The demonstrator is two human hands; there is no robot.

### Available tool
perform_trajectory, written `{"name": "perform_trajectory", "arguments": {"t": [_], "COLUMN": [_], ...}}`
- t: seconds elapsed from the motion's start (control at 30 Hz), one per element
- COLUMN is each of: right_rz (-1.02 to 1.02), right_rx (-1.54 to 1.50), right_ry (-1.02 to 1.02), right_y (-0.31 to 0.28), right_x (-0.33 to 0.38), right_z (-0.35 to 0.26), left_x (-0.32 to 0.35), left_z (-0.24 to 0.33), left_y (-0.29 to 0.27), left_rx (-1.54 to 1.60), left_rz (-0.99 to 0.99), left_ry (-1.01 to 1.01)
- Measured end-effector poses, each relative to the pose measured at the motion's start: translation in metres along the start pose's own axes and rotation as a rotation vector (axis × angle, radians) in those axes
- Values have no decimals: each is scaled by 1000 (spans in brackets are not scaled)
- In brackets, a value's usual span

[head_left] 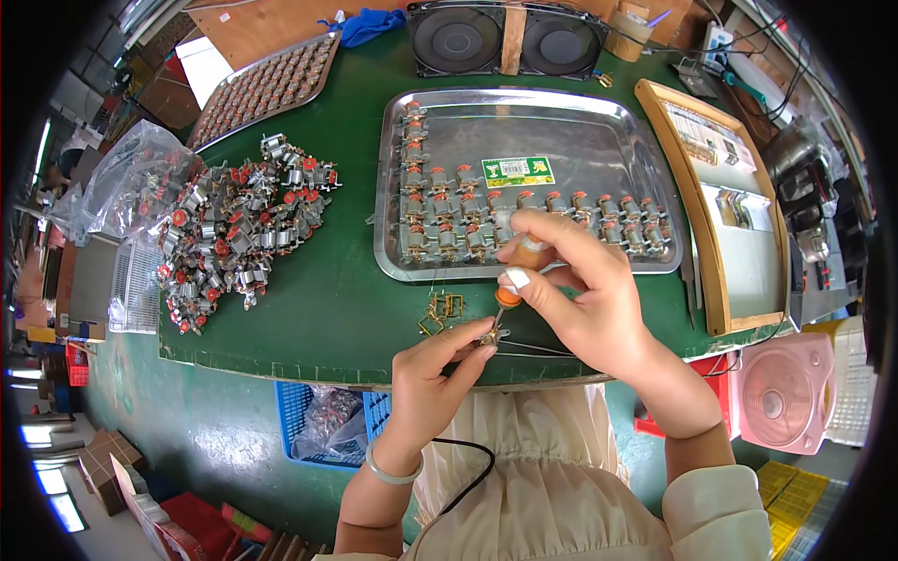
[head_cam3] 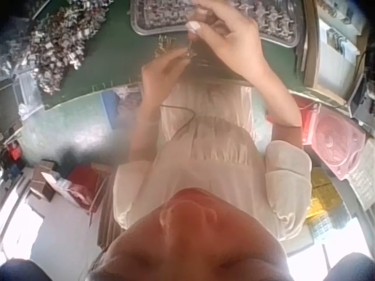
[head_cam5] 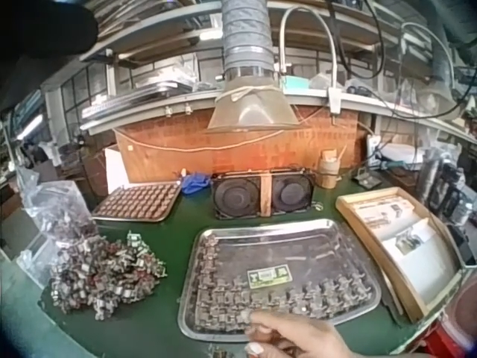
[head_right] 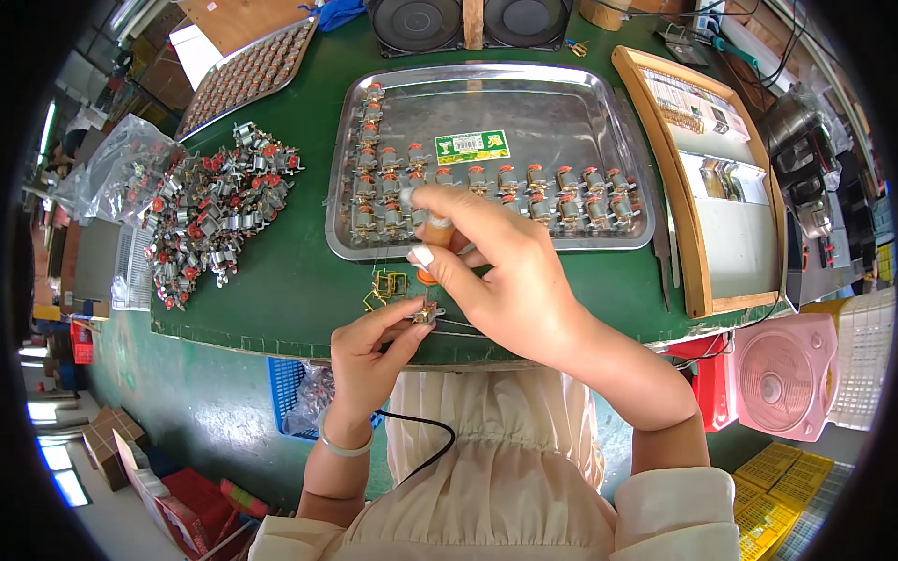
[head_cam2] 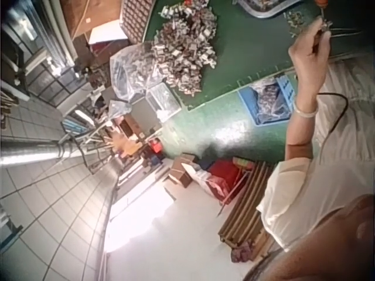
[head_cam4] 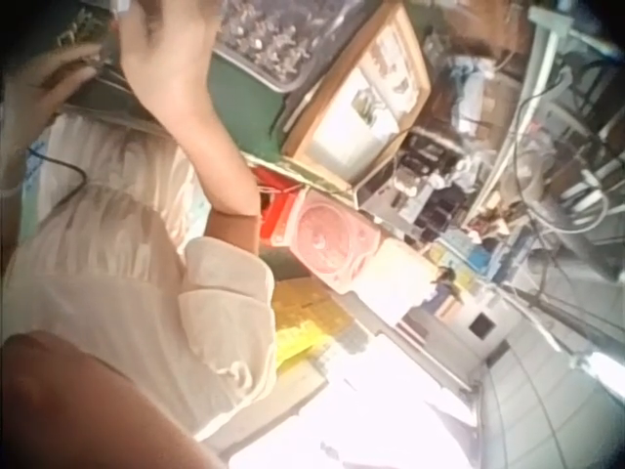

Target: The user is assembling small electrical components, specifically potentiometers, by attaching components and using a manual screwdriver.

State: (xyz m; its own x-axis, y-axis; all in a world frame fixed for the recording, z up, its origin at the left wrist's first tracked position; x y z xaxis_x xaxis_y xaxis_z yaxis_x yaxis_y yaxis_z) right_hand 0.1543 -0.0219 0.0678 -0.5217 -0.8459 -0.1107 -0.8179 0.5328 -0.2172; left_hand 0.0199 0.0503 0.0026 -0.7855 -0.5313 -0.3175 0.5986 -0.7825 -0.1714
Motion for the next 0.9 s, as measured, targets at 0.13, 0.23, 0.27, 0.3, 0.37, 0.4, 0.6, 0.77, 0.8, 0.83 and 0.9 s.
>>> {"name": "perform_trajectory", "arguments": {"t": [0.13, 0.23, 0.27, 0.3, 0.37, 0.4, 0.6, 0.77, 0.8, 0.83, 0.9], "right_rz": [-150, 50, 56, 56, 23, -13, 59, -192, -244, -239, -329], "right_rx": [-528, 67, 294, 293, 21, -475, 477, -160, -121, -118, -207], "right_ry": [83, -171, -137, -145, -112, 110, -328, 20, -23, -18, -35], "right_y": [5, -2, -6, -6, -3, 2, -8, -1, -1, -3, -3], "right_x": [-4, 1, 3, 3, -1, -1, 0, 0, -2, -5, -9], "right_z": [2, -9, -9, -10, -10, -3, -28, -7, -7, -6, -6], "left_x": [1, 2, 1, 1, 3, 3, 1, 0, 0, -1, -1], "left_z": [0, -2, -1, 0, 1, 0, 1, 0, -1, -1, -2], "left_y": [-1, -1, -1, 0, 0, 0, 0, 0, -1, -1, -2], "left_rx": [-14, 40, 14, -12, 2, -2, 2, 25, 30, 37, 59], "left_rz": [4, 25, 17, 10, 14, 19, 14, 16, 12, 7, -12], "left_ry": [44, -17, -4, 10, 16, 22, 12, 3, 4, 7, -20]}}
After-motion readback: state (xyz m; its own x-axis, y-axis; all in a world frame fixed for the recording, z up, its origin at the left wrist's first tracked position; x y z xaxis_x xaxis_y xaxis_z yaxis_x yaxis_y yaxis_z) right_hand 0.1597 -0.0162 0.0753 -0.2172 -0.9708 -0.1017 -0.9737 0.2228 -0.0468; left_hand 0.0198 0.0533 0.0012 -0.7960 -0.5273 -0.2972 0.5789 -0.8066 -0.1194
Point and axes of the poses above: each hand's wrist, its own x-axis away from the middle knuckle, its own y-axis out of the palm, z = x × y, the point moved 6 cm from there along -x, towards the middle knuckle, and after that the axes turned 10 degrees about y, right-handed, at the moved point
